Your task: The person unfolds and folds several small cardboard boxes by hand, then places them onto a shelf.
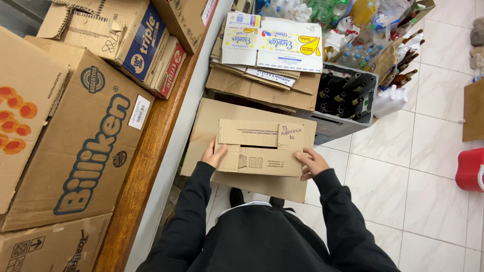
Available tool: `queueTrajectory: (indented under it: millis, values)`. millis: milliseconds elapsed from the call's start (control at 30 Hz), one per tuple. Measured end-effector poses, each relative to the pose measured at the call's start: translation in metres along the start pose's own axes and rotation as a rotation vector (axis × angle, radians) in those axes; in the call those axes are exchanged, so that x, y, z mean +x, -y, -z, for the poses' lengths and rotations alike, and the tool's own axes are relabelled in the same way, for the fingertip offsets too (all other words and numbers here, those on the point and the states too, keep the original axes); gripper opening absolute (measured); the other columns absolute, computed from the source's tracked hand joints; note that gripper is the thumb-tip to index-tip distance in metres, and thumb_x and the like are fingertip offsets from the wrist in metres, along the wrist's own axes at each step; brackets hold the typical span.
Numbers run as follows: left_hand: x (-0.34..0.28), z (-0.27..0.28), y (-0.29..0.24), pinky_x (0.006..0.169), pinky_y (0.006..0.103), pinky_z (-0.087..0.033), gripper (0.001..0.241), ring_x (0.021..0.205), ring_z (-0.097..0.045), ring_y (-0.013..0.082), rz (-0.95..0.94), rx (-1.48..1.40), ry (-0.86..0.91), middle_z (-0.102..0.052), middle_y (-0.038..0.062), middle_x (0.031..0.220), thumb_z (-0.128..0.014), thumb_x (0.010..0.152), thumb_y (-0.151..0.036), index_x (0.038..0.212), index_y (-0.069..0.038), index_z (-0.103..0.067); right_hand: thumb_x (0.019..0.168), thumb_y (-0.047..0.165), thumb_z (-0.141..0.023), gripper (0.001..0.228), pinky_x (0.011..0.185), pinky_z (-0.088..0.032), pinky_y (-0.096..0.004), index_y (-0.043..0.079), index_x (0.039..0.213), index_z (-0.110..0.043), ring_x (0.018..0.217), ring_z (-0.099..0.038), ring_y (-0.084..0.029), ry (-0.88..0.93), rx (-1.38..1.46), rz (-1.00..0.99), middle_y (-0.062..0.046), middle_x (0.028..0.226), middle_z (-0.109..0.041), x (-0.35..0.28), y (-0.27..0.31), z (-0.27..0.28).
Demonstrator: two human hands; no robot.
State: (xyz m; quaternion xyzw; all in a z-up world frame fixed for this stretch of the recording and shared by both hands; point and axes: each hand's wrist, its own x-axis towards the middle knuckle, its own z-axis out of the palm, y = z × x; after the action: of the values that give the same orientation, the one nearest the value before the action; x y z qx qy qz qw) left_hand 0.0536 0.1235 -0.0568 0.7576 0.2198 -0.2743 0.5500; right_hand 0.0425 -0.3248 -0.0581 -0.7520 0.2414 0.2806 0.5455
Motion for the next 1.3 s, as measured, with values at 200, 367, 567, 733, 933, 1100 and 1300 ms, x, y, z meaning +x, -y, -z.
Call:
queueTrajectory:
  millis: [200,367,567,733,933,1100,1300]
  values:
    - [0.014,-0.006,-0.002,0.150,0.0516,-0.025,0.087,0.179,-0.032,0.0400,-0.151,-0.291,-0.007,-0.038,0.026,0.191,-0.055,0.123,-0.066,0.185,-0.007,-0.042,0.122,0.077,-0.056,0.082,0.090,-0.070,-0.065,0.007,0.164,-0.062,0.118,-0.077,-0.044,-0.053,0.369,-0.044,-0.027,0.150,-0.067,0.037,-0.085,-0.002]
    - [0.065,0.014,0.028,0.129,0.0589,-0.050,0.077,0.163,-0.053,0.0430,-0.318,-0.327,0.122,-0.056,0.025,0.176,-0.074,0.104,-0.041,0.175,-0.015,-0.059,0.125,0.075,-0.018,0.083,0.083,-0.065,-0.080,0.021,0.184,-0.042,0.125,-0.076,-0.053,-0.006,0.401,-0.012,-0.031,0.156,-0.065,-0.015,-0.035,0.003]
    - [0.077,0.017,0.053,0.128,0.0580,-0.048,0.046,0.152,-0.063,0.0316,-0.446,-0.661,0.136,-0.073,0.017,0.154,-0.068,0.090,-0.041,0.120,-0.007,-0.077,0.110,0.097,-0.039,0.088,0.099,-0.067,-0.054,0.022,0.148,-0.064,0.124,-0.072,-0.030,0.058,0.690,0.365,-0.006,0.138,-0.071,0.076,-0.153,0.044]
    - [0.081,-0.013,0.076,0.130,0.0473,-0.042,0.064,0.146,-0.057,0.0212,-0.527,-0.617,-0.031,-0.063,0.008,0.153,-0.065,0.107,-0.047,0.162,-0.013,-0.065,0.063,0.073,-0.098,0.128,0.116,-0.058,-0.070,0.021,0.171,-0.052,0.144,-0.065,-0.041,-0.035,0.266,0.545,-0.018,0.162,-0.065,0.031,-0.108,0.017]
    - [0.090,-0.032,0.121,0.145,0.0581,-0.022,0.063,0.165,-0.043,0.0368,-0.567,-0.449,-0.096,-0.055,0.021,0.164,-0.057,0.120,-0.048,0.168,-0.007,-0.062,0.075,0.022,-0.114,0.113,0.116,-0.063,-0.064,0.020,0.169,-0.052,0.144,-0.066,-0.044,-0.036,0.176,0.407,-0.013,0.162,-0.064,-0.015,-0.092,-0.006]
    - [0.098,-0.031,0.147,0.143,0.0701,-0.007,0.061,0.174,-0.034,0.0369,-0.330,-0.462,-0.011,-0.056,0.014,0.171,-0.053,0.121,-0.061,0.162,-0.017,-0.065,0.066,0.012,-0.115,0.119,0.111,-0.067,-0.066,0.016,0.167,-0.053,0.149,-0.064,-0.053,-0.165,0.020,0.423,-0.021,0.163,-0.066,-0.017,-0.113,-0.022]
    - [0.046,-0.012,0.059,0.141,0.0669,-0.035,0.084,0.176,-0.036,0.0471,-0.452,-0.266,-0.074,-0.048,0.024,0.180,-0.095,0.098,-0.046,0.162,-0.012,-0.053,0.088,0.015,-0.102,0.086,0.091,-0.076,-0.048,0.020,0.165,-0.064,0.134,-0.073,-0.041,-0.322,-0.127,0.483,-0.009,0.160,-0.067,-0.041,-0.112,-0.030]
